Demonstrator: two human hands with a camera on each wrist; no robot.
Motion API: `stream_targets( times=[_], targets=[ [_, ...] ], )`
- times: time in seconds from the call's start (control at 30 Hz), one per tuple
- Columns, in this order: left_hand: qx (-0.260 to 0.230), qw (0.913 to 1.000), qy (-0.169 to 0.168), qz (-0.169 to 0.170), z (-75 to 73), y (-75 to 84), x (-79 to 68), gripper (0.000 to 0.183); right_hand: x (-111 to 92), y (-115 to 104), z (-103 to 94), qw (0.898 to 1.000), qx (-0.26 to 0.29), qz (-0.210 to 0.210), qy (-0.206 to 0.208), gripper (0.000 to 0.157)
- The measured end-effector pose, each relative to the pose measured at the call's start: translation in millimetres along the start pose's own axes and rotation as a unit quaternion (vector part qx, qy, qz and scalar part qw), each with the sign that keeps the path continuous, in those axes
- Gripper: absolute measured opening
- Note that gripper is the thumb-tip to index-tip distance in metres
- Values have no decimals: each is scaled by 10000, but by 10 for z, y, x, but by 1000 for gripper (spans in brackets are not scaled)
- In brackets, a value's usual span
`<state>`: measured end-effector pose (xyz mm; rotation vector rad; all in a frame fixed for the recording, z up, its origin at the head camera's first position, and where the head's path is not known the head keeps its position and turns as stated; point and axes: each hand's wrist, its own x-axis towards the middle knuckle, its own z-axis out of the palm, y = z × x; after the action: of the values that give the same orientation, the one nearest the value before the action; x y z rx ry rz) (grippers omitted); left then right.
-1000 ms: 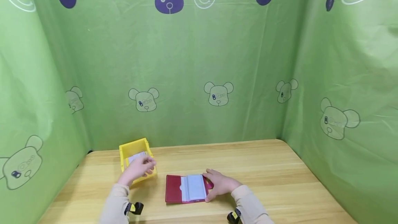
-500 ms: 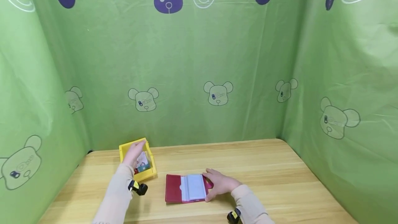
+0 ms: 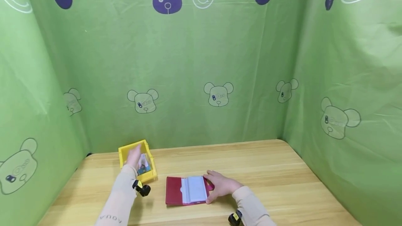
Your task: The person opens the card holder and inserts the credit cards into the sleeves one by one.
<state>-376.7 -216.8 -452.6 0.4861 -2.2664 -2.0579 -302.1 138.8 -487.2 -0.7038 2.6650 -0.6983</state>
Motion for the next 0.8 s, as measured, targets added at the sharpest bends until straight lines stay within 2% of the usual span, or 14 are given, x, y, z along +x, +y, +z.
stream_targets(
  times=[0.13,0.33,0.53,0.8],
  targets=[
    [133,9997,-161,-113,-42,-19,-5,72,3,2,4,10000,28,-6,9,101],
    [484,9987,71,-144,-83,-56,3,73,11,8,6,10000,44,5,-11,101],
    [39,9995,159,-283,-82,-114,15,72,17,16,9,10000,29,18,-17,100],
    [15,9992,364,-175,-74,-134,32,67,9,-6,-3,10000,77,8,-31,100]
  ],
)
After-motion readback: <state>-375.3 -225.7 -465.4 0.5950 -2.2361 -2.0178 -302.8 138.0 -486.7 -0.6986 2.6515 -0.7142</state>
